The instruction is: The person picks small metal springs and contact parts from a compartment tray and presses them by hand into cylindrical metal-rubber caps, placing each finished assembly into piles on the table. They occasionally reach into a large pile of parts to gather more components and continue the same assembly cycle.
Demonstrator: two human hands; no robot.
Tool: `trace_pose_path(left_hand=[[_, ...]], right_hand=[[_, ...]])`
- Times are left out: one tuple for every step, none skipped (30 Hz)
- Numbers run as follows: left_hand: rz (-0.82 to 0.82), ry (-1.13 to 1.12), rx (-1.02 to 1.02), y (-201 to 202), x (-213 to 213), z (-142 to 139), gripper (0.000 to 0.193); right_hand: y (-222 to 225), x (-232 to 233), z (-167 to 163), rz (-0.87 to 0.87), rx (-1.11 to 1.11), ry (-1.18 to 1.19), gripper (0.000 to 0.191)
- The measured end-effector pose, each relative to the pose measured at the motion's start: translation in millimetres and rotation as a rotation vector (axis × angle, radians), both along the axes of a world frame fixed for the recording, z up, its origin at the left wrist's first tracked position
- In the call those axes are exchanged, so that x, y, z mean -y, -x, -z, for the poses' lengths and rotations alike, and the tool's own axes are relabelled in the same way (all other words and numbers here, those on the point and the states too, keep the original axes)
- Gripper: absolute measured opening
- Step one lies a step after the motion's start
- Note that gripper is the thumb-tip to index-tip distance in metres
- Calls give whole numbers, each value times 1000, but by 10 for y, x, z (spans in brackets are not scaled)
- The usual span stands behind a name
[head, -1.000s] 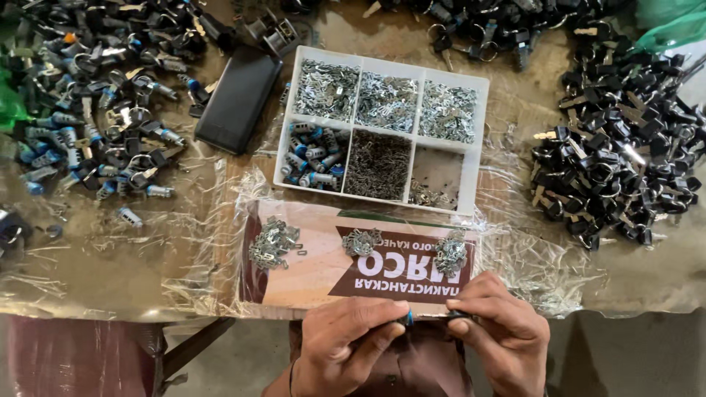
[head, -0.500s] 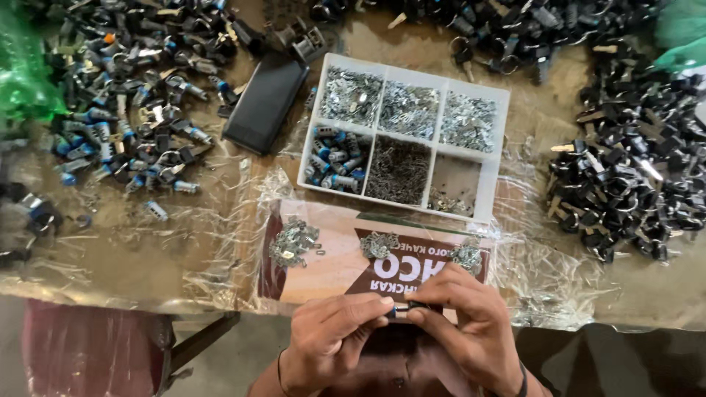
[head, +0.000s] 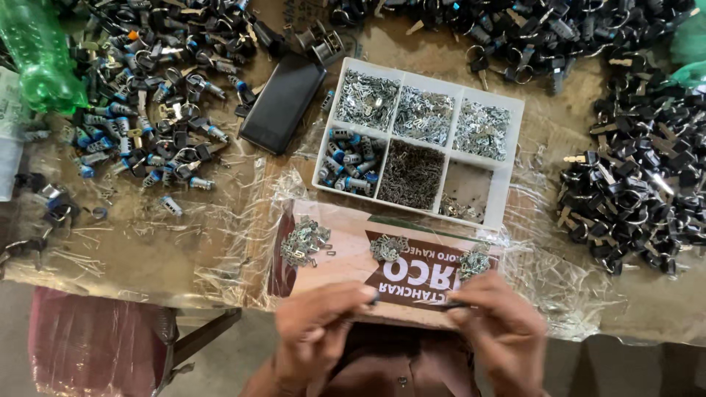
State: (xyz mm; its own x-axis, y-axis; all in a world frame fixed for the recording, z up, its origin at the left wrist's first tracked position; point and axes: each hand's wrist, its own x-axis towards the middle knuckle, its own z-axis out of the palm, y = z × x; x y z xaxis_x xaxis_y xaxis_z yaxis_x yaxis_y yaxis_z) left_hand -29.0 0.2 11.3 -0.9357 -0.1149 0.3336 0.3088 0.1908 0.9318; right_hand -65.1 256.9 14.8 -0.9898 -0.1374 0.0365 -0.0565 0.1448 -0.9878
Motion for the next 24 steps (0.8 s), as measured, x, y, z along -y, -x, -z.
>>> trace_pose_path(left_hand=[[36,-55,53,-11,-53,26,30],[75,-109,105,-24,-91,47,29],[113,-164,157,-33,-124,66,28],[124,-239,189,-36,-156,83,26],[133,-313,221,-39,-174,93,25],[142,-386,252,-36,-181,99,24],[146,-413,273,-33,-176,100,24],[150,-441,295,-32,-175,97,23],[154,-471,317,-31,-177,94,23],[134,-433,304,-29,-180,91,22],[115,-396,289,-32,-190,86,22],[94,-359,275,-42,-200,79,22],[73,-295,237,-50,-211,73,21],[53,-232,198,-56,-220,69,21],[35,-170,159,-58,-229,66,21],[29,-108,112,-59,-230,61,21],[26,-46,64,-61,-222,54,22],[21,15,18,-58,-220,49,23],[11,34,-18,-48,-225,48,23],[-1,54,-54,-39,-230,46,23],[-15,76,-91,-29,-236,47,23],[-7,76,-100,-20,-240,49,23],[0,77,-107,-18,-246,53,23],[5,77,-112,-19,-254,59,23]], right_hand=[[-18,46,18,-43,-42,-17,17],[-35,90,25,-83,-85,-35,18],[-46,129,23,-69,-82,-45,18],[-49,163,15,-59,-79,-54,18],[-48,193,3,-50,-77,-62,19],[-41,221,-9,-52,-90,-64,19],[-34,243,-22,-52,-102,-66,20],[-32,261,-34,-51,-112,-69,21],[-28,272,-43,-53,-120,-65,21],[-23,279,-47,-54,-131,-61,21],[-21,283,-46,-56,-143,-57,21],[-20,279,-42,-75,-161,-52,22],[-19,272,-34,-92,-179,-47,22],[-18,258,-24,-107,-200,-44,22],[-15,239,-16,-120,-187,-26,22],[-10,219,-8,-131,-175,-10,22],[-3,195,-4,-139,-164,6,22],[3,167,-6,-152,-149,-8,21],[11,140,-12,-166,-133,-22,21],[19,122,-20,-181,-117,-34,21],[27,115,-27,-176,-106,-29,20],[36,119,-35,-173,-95,-24,20],[39,130,-46,-171,-81,-19,19],[47,159,-50,-190,-105,-2,19]])
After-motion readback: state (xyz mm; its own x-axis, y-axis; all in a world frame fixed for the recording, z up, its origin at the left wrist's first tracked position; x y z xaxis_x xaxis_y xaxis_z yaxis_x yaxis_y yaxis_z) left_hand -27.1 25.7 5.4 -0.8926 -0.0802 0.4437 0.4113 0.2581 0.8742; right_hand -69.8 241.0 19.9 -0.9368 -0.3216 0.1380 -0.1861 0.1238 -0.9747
